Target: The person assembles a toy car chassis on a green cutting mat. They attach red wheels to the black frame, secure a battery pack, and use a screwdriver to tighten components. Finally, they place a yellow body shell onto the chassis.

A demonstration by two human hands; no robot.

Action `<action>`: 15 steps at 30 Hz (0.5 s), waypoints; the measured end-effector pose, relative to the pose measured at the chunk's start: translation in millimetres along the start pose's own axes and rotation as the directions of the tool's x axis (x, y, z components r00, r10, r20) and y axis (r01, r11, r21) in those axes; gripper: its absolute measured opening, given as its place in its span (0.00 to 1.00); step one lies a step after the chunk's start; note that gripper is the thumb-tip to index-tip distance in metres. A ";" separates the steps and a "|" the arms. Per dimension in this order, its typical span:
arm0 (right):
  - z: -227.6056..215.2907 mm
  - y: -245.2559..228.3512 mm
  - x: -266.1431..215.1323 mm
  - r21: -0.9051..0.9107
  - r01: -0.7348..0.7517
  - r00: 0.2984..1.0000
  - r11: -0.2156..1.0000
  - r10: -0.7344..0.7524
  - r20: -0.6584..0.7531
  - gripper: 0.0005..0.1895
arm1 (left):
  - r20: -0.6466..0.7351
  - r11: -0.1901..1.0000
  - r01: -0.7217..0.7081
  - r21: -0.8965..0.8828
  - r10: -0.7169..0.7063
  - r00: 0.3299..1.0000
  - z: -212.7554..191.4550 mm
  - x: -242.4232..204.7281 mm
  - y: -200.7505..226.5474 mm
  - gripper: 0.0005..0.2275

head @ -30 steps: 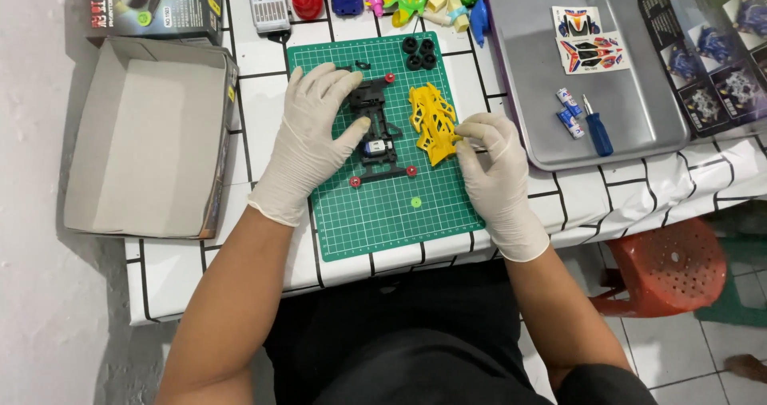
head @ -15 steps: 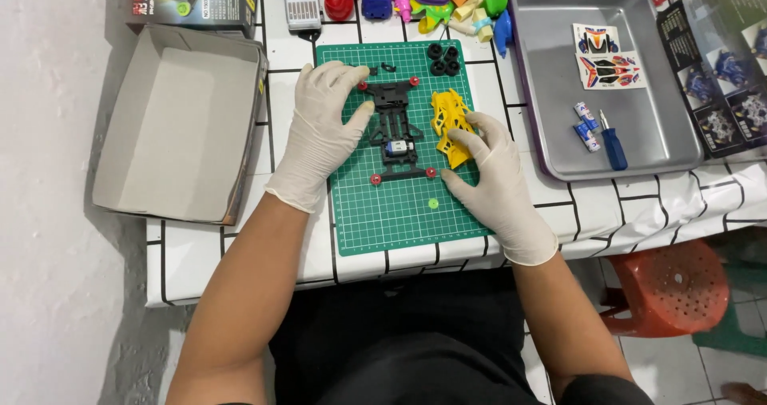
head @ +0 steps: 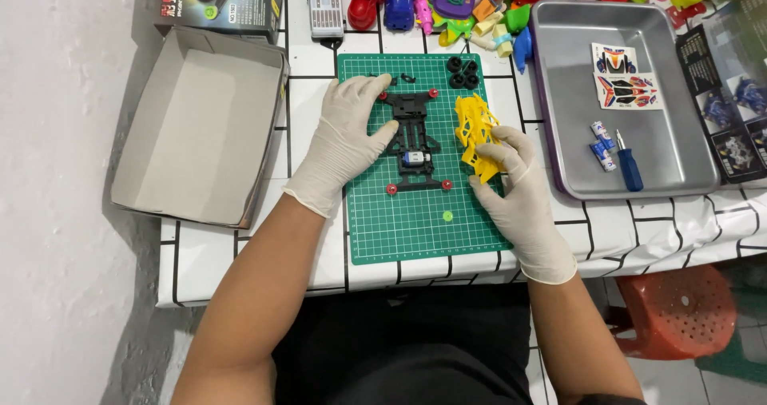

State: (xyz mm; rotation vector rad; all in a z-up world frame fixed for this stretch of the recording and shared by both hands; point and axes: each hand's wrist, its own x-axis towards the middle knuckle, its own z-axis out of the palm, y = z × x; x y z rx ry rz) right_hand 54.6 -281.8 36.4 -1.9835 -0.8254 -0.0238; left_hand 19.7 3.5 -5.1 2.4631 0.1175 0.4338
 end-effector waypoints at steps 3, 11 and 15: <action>-0.1 -0.3 -4.1 -0.014 0.011 1.000 1.000 -0.011 0.015 0.23 | 0.029 1.000 0.004 0.015 -0.004 1.000 2.2 1.5 1.7 0.31; 4.7 -6.2 0.1 -0.099 0.004 1.000 0.995 -0.001 0.028 0.23 | 0.070 0.999 0.034 0.033 -0.036 0.997 -8.3 -0.4 16.2 0.32; 6.9 -10.3 -0.4 -0.134 -0.050 0.998 0.990 0.056 0.041 0.22 | 0.069 0.999 0.038 0.031 -0.040 0.997 -9.9 -1.9 19.8 0.32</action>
